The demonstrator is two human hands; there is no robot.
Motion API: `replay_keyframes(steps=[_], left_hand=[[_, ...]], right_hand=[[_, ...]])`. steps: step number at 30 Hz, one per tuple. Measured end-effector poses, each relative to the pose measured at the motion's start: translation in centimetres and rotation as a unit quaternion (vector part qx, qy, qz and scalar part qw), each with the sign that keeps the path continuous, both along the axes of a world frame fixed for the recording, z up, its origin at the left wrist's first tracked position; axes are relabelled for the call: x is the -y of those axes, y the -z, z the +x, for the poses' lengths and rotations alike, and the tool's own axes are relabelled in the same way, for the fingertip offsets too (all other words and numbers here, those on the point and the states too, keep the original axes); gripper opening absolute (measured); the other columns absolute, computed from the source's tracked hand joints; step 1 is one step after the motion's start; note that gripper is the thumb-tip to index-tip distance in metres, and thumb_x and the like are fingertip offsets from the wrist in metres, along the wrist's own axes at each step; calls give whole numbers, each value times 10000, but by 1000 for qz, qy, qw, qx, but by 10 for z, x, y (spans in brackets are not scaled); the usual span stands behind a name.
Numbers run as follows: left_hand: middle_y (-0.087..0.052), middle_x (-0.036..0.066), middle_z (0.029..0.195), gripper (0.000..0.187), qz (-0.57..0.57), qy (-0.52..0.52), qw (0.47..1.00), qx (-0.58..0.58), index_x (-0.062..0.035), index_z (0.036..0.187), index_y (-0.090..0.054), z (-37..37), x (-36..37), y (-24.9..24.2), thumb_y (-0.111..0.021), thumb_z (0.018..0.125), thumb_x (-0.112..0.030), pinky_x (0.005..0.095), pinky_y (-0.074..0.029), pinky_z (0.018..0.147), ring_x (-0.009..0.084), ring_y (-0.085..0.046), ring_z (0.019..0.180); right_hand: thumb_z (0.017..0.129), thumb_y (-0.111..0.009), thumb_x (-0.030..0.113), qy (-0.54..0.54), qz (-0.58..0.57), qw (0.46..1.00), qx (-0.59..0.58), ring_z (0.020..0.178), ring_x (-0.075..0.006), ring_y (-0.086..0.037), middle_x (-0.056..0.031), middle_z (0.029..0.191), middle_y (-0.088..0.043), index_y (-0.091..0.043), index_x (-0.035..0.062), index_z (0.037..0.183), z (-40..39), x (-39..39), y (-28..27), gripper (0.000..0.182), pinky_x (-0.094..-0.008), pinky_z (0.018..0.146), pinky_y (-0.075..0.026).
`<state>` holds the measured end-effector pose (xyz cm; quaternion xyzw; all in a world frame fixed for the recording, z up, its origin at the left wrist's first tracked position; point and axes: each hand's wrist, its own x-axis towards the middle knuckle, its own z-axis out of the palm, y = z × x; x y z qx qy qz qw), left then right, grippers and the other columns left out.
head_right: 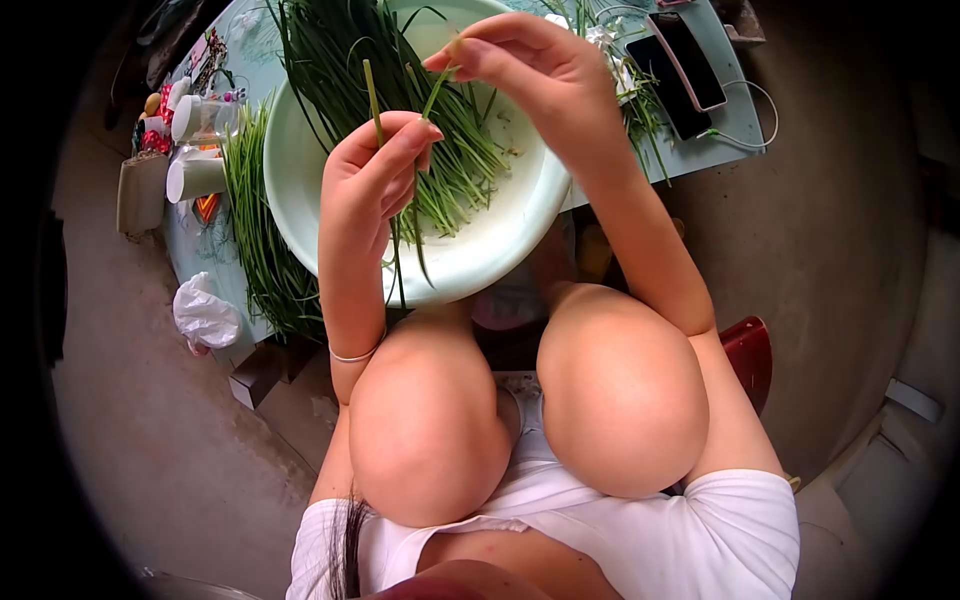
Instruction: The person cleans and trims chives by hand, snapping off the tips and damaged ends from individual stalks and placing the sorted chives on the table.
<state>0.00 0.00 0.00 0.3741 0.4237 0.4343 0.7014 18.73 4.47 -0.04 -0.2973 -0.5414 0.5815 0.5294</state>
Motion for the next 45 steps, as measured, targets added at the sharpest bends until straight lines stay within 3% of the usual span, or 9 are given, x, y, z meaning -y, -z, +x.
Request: replay_keyframes(steps=[9,12,18,23,32,35,38,39,45], left_hand=[[-562,-38,699,174,-4,16,1000,12,-20,946,-668,-5,-3,-1,-638,883,-179,157,-187,416,-30,-319,467],[-557,-41,696,177,6,16,1000,8,-19,943,-668,-5,-3,1,-644,879,-183,156,-187,419,-31,-317,471],[-617,-18,760,180,21,12,999,-28,-9,934,-672,-3,-2,-1,-659,867,-176,145,-318,516,-2,-469,612],[-640,2,793,174,47,4,998,-46,11,932,-665,-3,-1,-2,-659,867,-150,178,-426,655,45,-539,720],[-622,-8,762,174,66,-17,995,-69,16,917,-656,1,-1,-4,-659,869,-151,178,-423,657,45,-537,727],[-610,-14,739,173,70,-2,995,-65,11,922,-659,-2,2,-4,-648,878,-156,160,-384,578,19,-494,642],[-602,-12,725,168,41,-16,998,-44,3,935,-663,-8,1,-2,-636,885,-155,146,-296,476,-9,-405,538],[-600,-5,717,169,39,-52,998,-23,-9,949,-666,-6,1,1,-629,891,-163,149,-193,411,-29,-317,466],[-614,37,771,198,55,-154,982,90,10,985,-632,-9,-5,6,-599,914,-172,143,-187,365,-33,-303,421]], right_hand=[[884,-581,-4,7,11,999,37,908,-152,-627,-121,966,-652,-627,-30,970,2,0,-2,101,-264,811,-491],[821,-675,26,25,73,994,73,825,-111,-650,-64,879,-682,-659,-13,938,3,-2,3,124,-226,747,-513],[766,-710,9,60,161,975,141,740,-98,-632,-36,820,-664,-655,12,882,2,-1,0,129,-221,685,-492],[794,-641,-78,79,228,929,279,786,-122,-597,-75,869,-632,-574,-11,856,1,6,-15,113,-224,678,-477],[687,-683,-95,176,431,803,372,737,-234,-600,-75,860,-628,-578,23,843,-7,1,-12,222,-298,660,-488],[711,-681,-81,253,463,746,407,717,-196,-607,-67,872,-636,-586,25,850,3,-8,-9,199,-280,649,-493],[764,-687,-30,328,376,767,404,683,-145,-618,-62,863,-651,-615,11,856,22,-9,-10,124,-251,623,-503],[781,-691,10,356,339,762,421,695,-149,-628,-72,861,-656,-628,11,863,28,-8,-12,104,-254,625,-501],[858,-629,136,312,162,702,620,775,-253,-617,-87,864,-649,-633,16,891,73,-11,1,124,-344,708,-473]])
